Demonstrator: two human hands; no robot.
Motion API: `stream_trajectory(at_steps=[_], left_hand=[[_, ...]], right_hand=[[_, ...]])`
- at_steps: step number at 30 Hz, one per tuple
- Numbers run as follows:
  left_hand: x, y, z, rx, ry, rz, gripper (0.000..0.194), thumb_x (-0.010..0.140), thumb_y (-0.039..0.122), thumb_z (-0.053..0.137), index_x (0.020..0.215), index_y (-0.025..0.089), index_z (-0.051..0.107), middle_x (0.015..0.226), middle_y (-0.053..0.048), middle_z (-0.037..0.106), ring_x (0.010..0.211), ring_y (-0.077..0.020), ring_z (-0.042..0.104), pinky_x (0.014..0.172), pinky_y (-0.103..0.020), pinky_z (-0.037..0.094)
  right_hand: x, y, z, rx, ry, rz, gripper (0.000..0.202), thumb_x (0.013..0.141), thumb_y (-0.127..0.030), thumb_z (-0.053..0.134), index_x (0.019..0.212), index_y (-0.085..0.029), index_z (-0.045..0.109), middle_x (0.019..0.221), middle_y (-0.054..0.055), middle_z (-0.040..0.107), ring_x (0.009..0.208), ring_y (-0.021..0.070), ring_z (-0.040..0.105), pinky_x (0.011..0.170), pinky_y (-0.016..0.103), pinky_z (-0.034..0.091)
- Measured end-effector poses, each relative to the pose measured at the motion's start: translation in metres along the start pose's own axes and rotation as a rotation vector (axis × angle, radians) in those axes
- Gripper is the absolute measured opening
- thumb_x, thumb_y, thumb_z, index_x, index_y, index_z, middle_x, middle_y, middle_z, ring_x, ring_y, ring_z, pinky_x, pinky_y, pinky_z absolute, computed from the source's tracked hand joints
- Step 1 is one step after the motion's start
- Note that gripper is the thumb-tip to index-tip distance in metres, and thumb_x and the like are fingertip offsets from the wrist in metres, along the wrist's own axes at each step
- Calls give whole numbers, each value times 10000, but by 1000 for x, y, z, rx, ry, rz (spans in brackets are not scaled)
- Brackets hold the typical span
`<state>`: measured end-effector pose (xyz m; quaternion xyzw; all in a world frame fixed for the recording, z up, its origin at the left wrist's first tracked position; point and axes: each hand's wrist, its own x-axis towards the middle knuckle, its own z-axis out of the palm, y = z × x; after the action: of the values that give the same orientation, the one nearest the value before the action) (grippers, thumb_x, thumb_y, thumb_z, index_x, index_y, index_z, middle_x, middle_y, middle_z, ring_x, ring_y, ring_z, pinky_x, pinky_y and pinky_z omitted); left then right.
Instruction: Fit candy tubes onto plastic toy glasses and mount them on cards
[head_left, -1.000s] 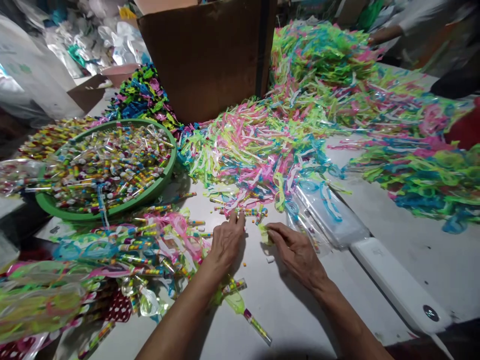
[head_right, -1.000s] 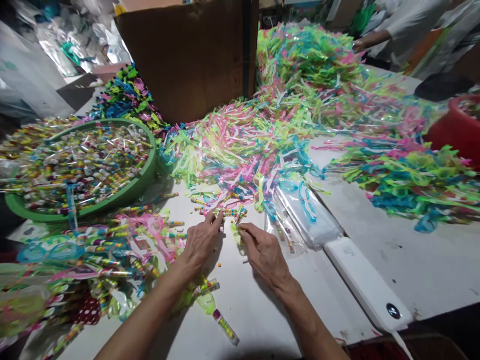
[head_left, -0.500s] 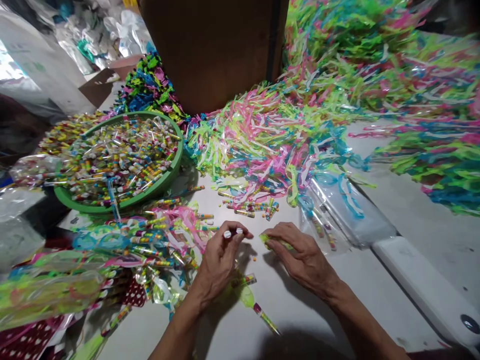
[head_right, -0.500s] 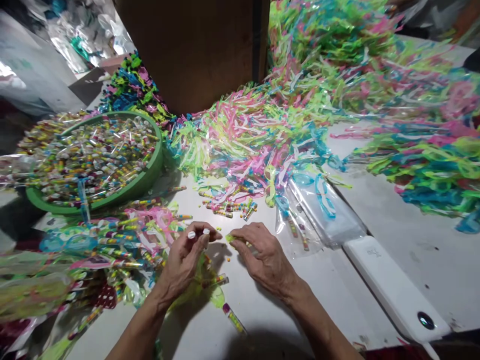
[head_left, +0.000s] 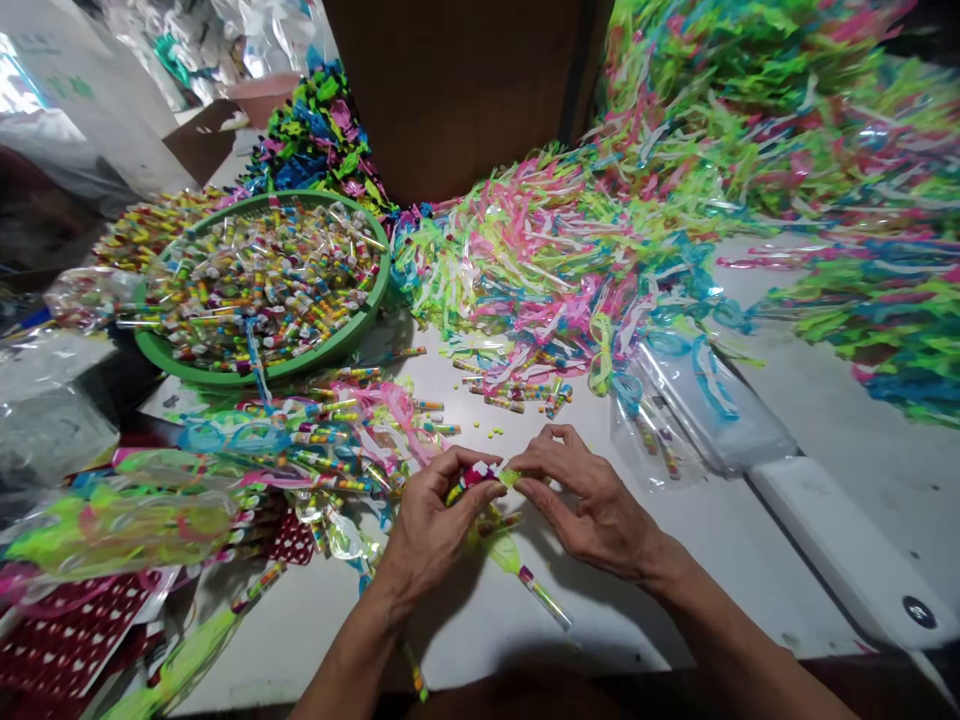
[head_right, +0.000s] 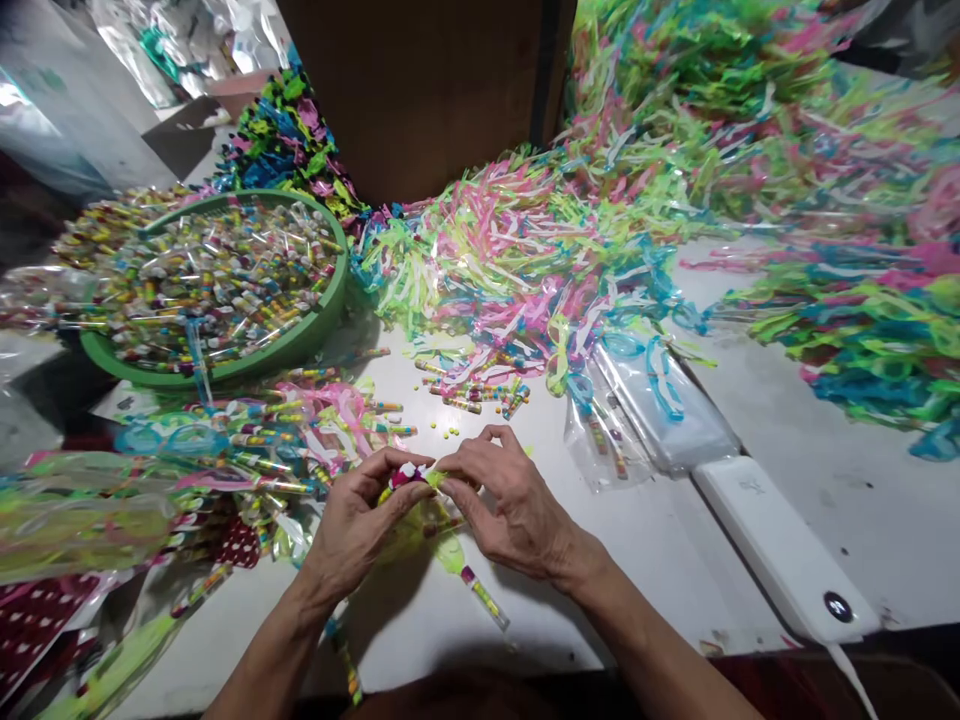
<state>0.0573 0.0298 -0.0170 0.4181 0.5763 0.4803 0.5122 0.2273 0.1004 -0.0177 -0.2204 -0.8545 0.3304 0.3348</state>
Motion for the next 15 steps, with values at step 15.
stream_trajectory(at_steps=[15], left_hand=[[0, 7, 0, 244, -168, -37, 98, 840, 242, 606, 868, 190, 685, 847, -4, 688, 807, -158, 603, 735, -249, 445]], right_hand=[[-13, 1, -5, -106, -87, -14, 147, 934, -140, 455, 936, -161, 600, 745, 27, 625, 680, 174, 558, 860, 433, 379]])
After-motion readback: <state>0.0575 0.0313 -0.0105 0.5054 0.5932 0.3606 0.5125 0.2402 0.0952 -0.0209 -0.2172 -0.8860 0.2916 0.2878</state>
